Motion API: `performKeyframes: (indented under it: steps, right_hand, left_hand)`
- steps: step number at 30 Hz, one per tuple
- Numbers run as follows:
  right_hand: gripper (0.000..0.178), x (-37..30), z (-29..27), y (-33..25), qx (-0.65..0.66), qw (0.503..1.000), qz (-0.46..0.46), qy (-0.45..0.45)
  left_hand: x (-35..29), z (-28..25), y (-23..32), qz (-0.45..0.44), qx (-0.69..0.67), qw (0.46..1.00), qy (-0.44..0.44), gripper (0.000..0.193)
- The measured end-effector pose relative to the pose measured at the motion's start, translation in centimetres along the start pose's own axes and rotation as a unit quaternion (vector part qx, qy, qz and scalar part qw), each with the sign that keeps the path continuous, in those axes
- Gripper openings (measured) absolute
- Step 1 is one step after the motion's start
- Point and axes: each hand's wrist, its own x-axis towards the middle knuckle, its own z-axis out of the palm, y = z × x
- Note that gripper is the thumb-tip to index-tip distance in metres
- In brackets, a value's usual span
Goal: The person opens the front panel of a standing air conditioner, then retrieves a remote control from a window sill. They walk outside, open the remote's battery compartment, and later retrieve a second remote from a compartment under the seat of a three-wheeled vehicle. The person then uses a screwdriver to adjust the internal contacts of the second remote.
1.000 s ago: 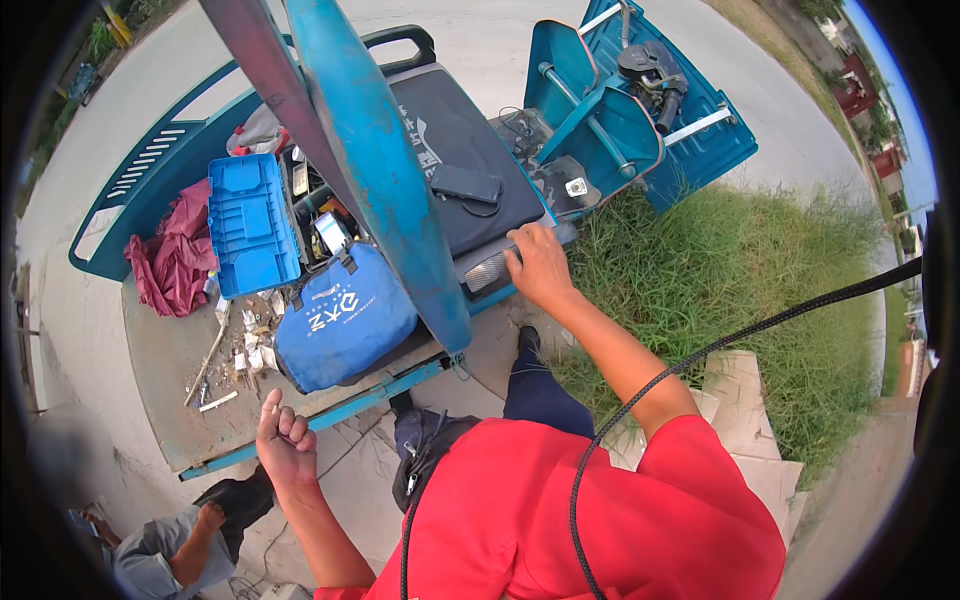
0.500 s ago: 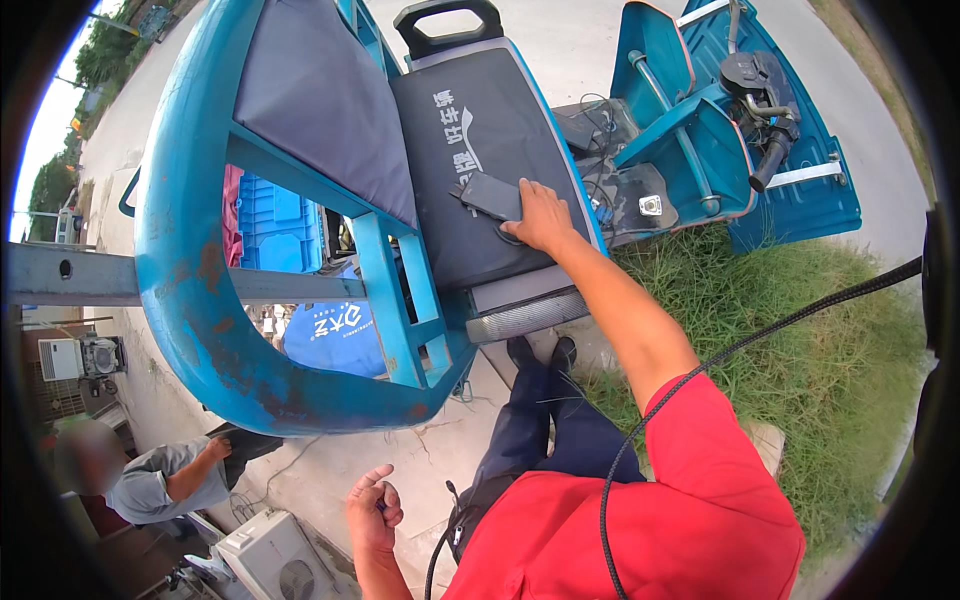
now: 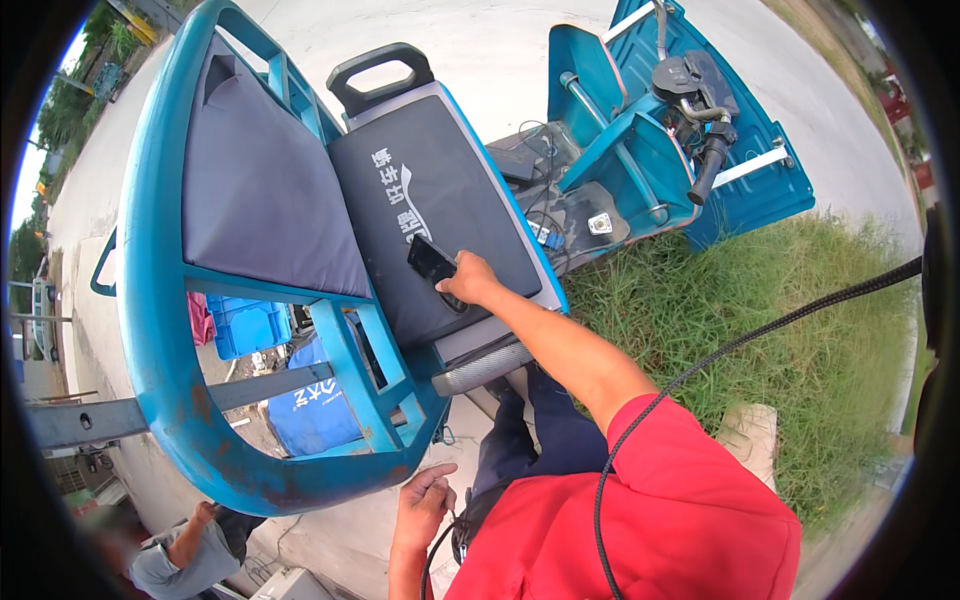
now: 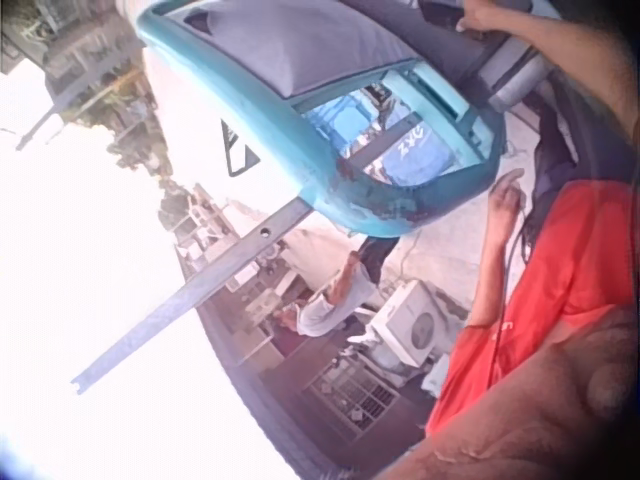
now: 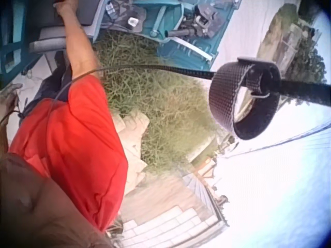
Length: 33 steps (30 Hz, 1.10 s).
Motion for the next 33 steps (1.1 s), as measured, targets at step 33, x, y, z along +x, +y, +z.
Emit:
performKeyframes:
  steps: [33]
  right_hand:
    - [0.054, -6.2, 6.3, -1.2, 0.485, 0.818, 0.285, -0.119]
  left_hand:
    - [-12.0, -1.9, -4.6, 0.167, -0.289, 0.840, 0.428, 0.042]
